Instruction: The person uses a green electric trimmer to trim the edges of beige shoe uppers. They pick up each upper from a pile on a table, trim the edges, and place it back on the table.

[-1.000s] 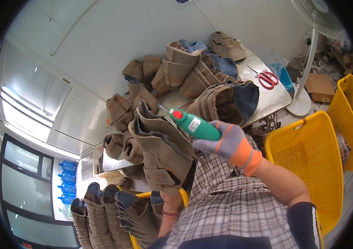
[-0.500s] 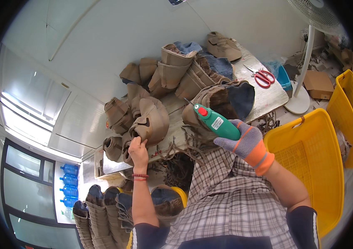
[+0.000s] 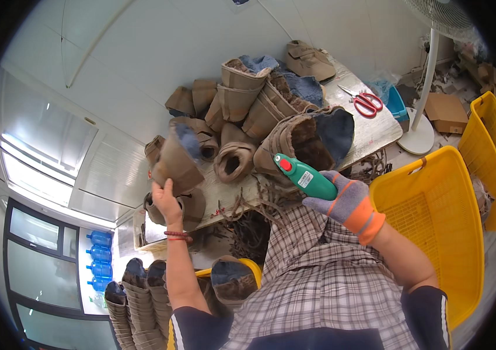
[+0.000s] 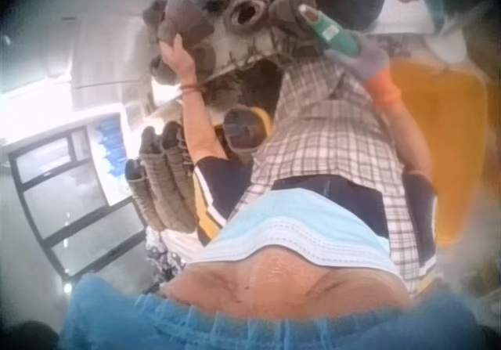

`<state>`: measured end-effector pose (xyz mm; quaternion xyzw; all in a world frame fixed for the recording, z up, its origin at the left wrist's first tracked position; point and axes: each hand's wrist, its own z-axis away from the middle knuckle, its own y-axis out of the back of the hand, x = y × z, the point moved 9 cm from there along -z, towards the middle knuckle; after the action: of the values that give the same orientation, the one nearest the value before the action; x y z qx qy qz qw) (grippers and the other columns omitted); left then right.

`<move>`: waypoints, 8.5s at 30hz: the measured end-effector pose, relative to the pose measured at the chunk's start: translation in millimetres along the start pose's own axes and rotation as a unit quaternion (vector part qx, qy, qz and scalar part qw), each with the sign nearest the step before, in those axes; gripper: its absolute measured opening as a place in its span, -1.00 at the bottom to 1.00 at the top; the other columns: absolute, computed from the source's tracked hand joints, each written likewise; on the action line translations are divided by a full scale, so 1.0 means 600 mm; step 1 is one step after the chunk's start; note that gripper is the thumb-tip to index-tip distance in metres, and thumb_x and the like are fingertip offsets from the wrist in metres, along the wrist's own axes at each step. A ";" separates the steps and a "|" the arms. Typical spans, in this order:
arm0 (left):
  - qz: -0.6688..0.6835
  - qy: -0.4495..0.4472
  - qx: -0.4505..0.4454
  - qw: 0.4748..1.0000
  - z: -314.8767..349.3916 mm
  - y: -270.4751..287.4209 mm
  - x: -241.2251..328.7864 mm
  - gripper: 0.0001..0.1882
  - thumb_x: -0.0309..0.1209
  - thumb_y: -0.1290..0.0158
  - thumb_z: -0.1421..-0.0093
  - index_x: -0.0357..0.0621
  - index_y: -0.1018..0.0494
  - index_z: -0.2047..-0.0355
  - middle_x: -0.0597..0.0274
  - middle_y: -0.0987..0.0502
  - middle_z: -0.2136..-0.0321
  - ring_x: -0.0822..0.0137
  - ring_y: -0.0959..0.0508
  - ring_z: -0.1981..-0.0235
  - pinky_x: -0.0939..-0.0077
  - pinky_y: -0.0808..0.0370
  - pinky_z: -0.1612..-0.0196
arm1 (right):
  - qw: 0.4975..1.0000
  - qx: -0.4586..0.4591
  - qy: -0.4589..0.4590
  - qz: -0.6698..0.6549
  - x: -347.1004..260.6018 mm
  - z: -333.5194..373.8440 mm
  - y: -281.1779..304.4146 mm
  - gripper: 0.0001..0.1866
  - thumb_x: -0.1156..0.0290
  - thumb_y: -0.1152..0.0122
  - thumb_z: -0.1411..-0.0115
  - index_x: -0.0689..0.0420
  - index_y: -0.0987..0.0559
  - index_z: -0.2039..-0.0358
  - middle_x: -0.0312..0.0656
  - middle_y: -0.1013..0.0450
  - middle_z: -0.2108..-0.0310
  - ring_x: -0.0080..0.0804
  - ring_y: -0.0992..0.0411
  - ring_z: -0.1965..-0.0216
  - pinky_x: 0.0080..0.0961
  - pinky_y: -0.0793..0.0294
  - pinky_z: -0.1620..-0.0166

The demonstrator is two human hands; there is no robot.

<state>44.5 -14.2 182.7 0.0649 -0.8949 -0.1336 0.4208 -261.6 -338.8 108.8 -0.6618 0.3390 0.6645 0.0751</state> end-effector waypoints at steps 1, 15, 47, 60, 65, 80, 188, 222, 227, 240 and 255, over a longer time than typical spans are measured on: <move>0.102 0.028 0.021 0.994 -0.002 0.010 0.015 -0.74 -0.47 0.03 -0.24 -0.33 -0.38 0.08 0.15 -0.51 0.17 0.31 -0.48 0.17 0.43 -0.40 0.03 | 1.000 0.001 0.002 0.019 0.001 0.000 0.001 -0.30 0.07 -0.49 0.14 0.19 -0.49 0.04 -0.11 -0.57 0.36 -0.37 -0.58 0.34 -0.50 -0.54 0.22; 0.496 0.325 -0.041 0.804 0.107 0.002 0.068 -0.64 -0.43 0.20 -0.28 -0.37 -0.35 -0.02 -0.09 -0.45 -0.01 0.02 -0.45 -0.04 0.07 -0.39 -0.13 | 0.864 0.146 0.400 0.269 -0.104 0.061 0.016 -0.28 0.07 -0.49 0.21 0.20 -0.50 0.06 -0.27 -0.37 0.65 -0.32 -0.34 0.65 -0.39 -0.34 0.53; 0.649 0.324 0.036 0.687 0.184 -0.049 0.144 -0.59 -0.42 0.18 -0.32 -0.32 -0.24 -0.14 -0.01 -0.33 -0.13 0.10 -0.35 -0.15 0.08 -0.30 -0.20 | 0.865 0.084 0.455 0.195 -0.162 0.073 -0.016 -0.27 0.09 -0.49 0.21 0.18 -0.47 0.05 -0.28 -0.35 0.71 -0.34 -0.36 0.71 -0.41 -0.33 0.62; 0.575 0.080 -0.017 0.814 0.212 -0.043 0.196 -0.53 -0.62 0.03 -0.19 -0.20 -0.28 -0.14 0.10 -0.40 -0.09 0.14 -0.40 -0.10 0.08 -0.33 -0.17 | 0.935 -0.010 0.345 0.081 -0.195 0.051 -0.036 -0.35 0.09 -0.53 0.23 0.18 -0.55 0.15 -0.08 -0.54 0.46 -0.19 -0.54 0.50 -0.43 -0.51 0.43; 0.496 0.044 -0.033 0.867 0.230 -0.055 0.179 -0.53 -0.64 -0.01 -0.17 -0.19 -0.31 -0.12 0.13 -0.40 -0.08 0.17 -0.40 -0.09 0.09 -0.32 -0.18 | 0.956 -0.076 0.282 0.035 -0.200 0.036 -0.047 -0.36 0.13 -0.52 0.18 0.22 -0.53 0.12 -0.01 -0.55 0.40 -0.15 -0.56 0.40 -0.44 -0.54 0.33; -0.170 -0.239 -0.149 0.944 0.260 -0.099 0.193 -0.69 -0.61 -0.09 -0.03 -0.22 -0.54 0.16 -0.04 -0.48 0.07 -0.11 -0.44 0.00 0.10 -0.25 -0.13 | 0.985 -0.088 0.130 -0.074 -0.158 0.012 -0.062 -0.35 0.15 -0.51 0.13 0.21 -0.51 0.07 -0.07 -0.56 0.39 -0.39 -0.58 0.37 -0.54 -0.54 0.27; 0.704 0.401 0.028 0.585 0.297 -0.146 -0.040 -0.60 -0.33 0.20 -0.31 -0.21 -0.35 -0.09 0.06 -0.39 -0.11 0.07 -0.35 -0.15 0.02 -0.17 -0.26 | 0.958 0.107 0.185 0.189 -0.035 0.033 0.113 -0.37 0.23 -0.52 0.20 0.22 -0.51 0.11 -0.18 -0.52 0.47 -0.36 -0.50 0.51 -0.49 -0.47 0.41; 0.690 0.463 0.040 0.555 0.311 -0.134 -0.011 -0.61 -0.30 0.19 -0.33 -0.21 -0.35 -0.09 0.02 -0.38 -0.11 0.02 -0.35 -0.14 -0.06 -0.24 -0.20 | 0.828 0.077 0.416 0.368 -0.083 0.046 0.051 -0.33 -0.01 -0.47 0.24 0.07 -0.55 0.12 -0.34 -0.32 0.69 -0.40 -0.32 0.66 -0.46 -0.32 0.53; 0.679 0.410 0.025 0.609 0.307 -0.135 0.023 -0.57 -0.28 0.11 -0.31 -0.18 -0.29 -0.14 0.08 -0.36 -0.14 0.05 -0.34 -0.15 -0.04 -0.20 -0.22 | 0.842 0.091 0.420 0.325 -0.096 0.060 0.041 -0.35 0.01 -0.47 0.22 0.10 -0.55 0.13 -0.34 -0.30 0.72 -0.39 -0.30 0.69 -0.45 -0.31 0.55; 0.588 0.233 0.018 0.774 0.298 -0.104 0.091 -0.43 -0.57 -0.13 -0.08 -0.17 -0.29 -0.14 0.11 -0.39 -0.08 0.10 -0.39 -0.09 0.06 -0.33 -0.17 | 0.967 -0.005 0.226 0.119 -0.103 0.043 0.001 -0.40 0.08 -0.49 0.19 0.13 -0.56 0.14 -0.05 -0.54 0.46 -0.13 -0.52 0.45 -0.38 -0.51 0.35; 0.192 0.036 -0.075 0.978 0.304 -0.091 0.129 -0.61 -0.63 -0.21 -0.02 -0.34 -0.45 0.09 0.07 -0.50 0.08 0.25 -0.51 0.10 0.44 -0.38 0.01 | 0.996 -0.050 0.071 0.010 -0.086 0.011 -0.028 -0.35 0.26 -0.51 0.13 0.23 -0.49 0.02 -0.13 -0.56 0.26 -0.50 -0.52 0.25 -0.54 -0.51 0.15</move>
<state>-145.1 -50.6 112.1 -0.1351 -0.8623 -0.1141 0.4745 -252.3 -304.4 150.4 -0.7065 0.3165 0.6329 0.0109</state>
